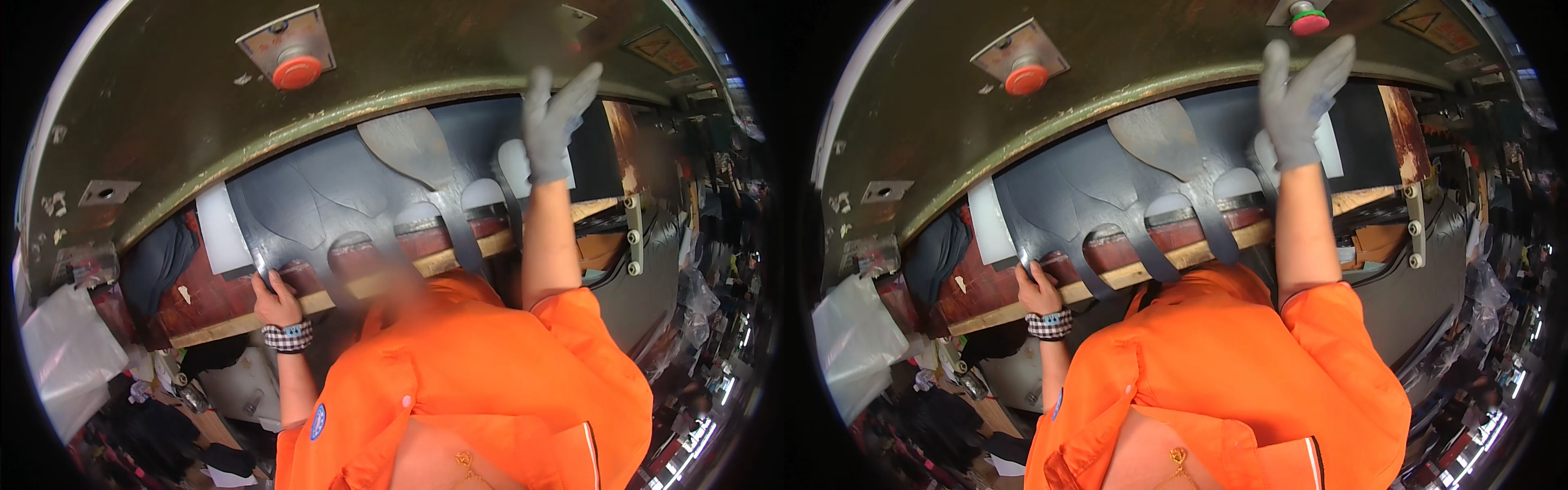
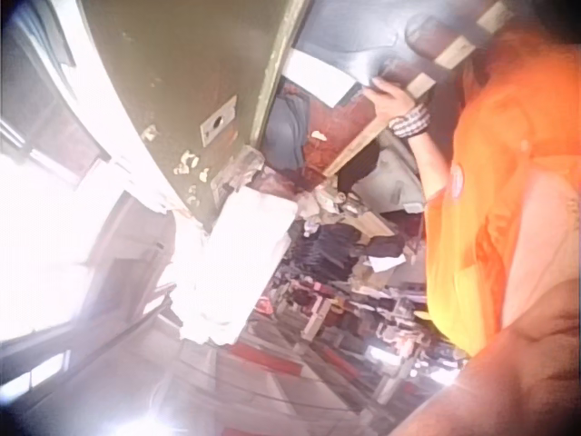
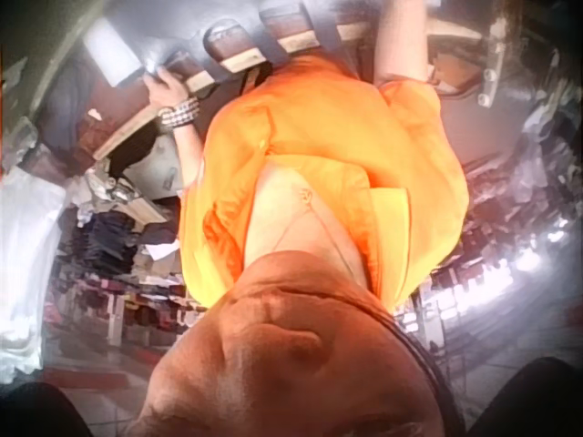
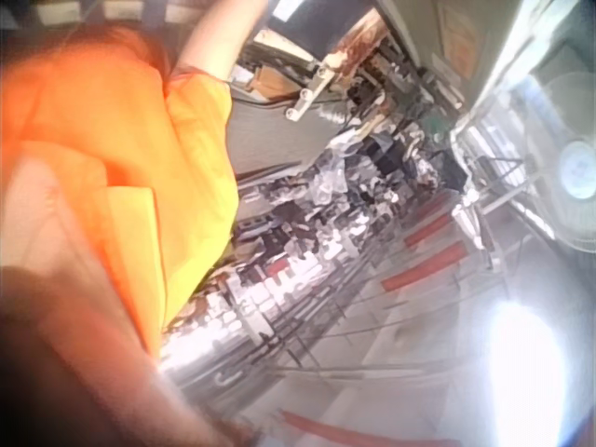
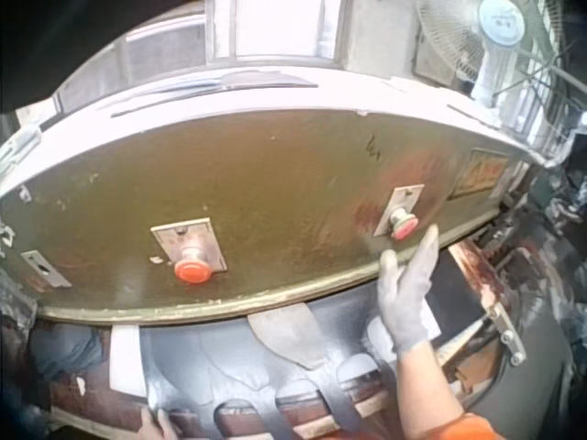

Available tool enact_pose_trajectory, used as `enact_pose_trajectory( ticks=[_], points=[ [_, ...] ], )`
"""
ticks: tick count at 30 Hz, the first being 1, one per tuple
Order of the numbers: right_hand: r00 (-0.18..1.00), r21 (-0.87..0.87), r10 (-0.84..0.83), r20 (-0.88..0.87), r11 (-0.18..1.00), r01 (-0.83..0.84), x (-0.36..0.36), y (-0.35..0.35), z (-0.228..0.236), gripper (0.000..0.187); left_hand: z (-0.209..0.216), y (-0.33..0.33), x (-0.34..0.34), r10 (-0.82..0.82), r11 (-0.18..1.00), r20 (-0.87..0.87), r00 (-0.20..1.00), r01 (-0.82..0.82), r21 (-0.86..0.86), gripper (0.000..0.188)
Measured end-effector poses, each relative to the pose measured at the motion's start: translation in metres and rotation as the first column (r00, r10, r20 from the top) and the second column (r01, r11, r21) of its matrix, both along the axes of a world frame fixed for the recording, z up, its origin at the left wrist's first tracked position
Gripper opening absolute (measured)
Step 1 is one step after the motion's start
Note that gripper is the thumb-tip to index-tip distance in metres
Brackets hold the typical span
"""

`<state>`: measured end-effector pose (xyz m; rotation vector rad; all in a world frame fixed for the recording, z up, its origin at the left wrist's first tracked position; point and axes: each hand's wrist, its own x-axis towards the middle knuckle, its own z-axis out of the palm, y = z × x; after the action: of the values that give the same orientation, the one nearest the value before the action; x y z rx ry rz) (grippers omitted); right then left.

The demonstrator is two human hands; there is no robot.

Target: The person repeatedly places dark sheet material onto a machine's roller, presses it with a flat tool, and removes the processed pieces. They stack the finished pieces on a nearby table and continue the cycle with new sheets.

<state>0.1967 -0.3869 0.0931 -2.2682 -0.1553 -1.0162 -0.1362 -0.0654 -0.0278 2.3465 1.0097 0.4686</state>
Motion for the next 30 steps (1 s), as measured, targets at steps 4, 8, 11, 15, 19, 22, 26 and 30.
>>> enact_pose_trajectory(
  ticks=[4,8,11,15,19,22,26,30],
  points=[
    [0.994,-0.124,0.057,-0.094,0.99,-0.068,0.04,-0.001,0.003,0.115,-0.002,0.026,0.052,0.053,0.998,0.005,0.999,-0.053,0.032,0.041],
    [0.99,-0.044,0.14,-0.031,0.989,-0.141,0.041,0.002,-0.017,0.114,0.001,0.054,0.098,-0.029,0.995,0.125,0.992,0.016,0.1,0.035],
    [0.987,-0.081,0.151,-0.046,0.985,-0.155,0.03,-0.012,-0.023,0.107,0.006,0.061,0.11,0.019,0.997,0.076,0.997,-0.025,0.077,0.033],
    [0.977,0.119,0.129,-0.169,0.987,-0.11,-0.011,-0.036,-0.038,0.067,0.011,0.058,0.106,-0.003,0.998,0.155,0.988,-0.006,0.055,0.035],
    [0.758,0.385,0.29,-0.584,0.921,-0.055,-0.047,-0.041,-0.072,0.031,0.007,0.058,0.098,-0.05,0.998,0.214,0.976,0.039,0.057,0.039],
    [0.767,0.123,0.208,-0.607,0.978,-0.169,-0.052,-0.044,-0.083,0.044,0.001,0.06,0.092,0.048,0.999,0.142,0.989,-0.05,0.006,0.043],
    [0.62,0.229,0.361,-0.696,0.931,-0.285,-0.083,-0.056,-0.07,0.045,-0.002,0.048,0.07,-0.029,0.997,0.229,0.973,0.012,0.075,0.042],
    [0.434,0.345,0.355,-0.828,0.933,-0.104,-0.144,-0.079,-0.047,0.026,0.005,0.023,0.021,-0.021,0.997,0.271,0.962,0.04,-0.063,0.04]
  ],
)
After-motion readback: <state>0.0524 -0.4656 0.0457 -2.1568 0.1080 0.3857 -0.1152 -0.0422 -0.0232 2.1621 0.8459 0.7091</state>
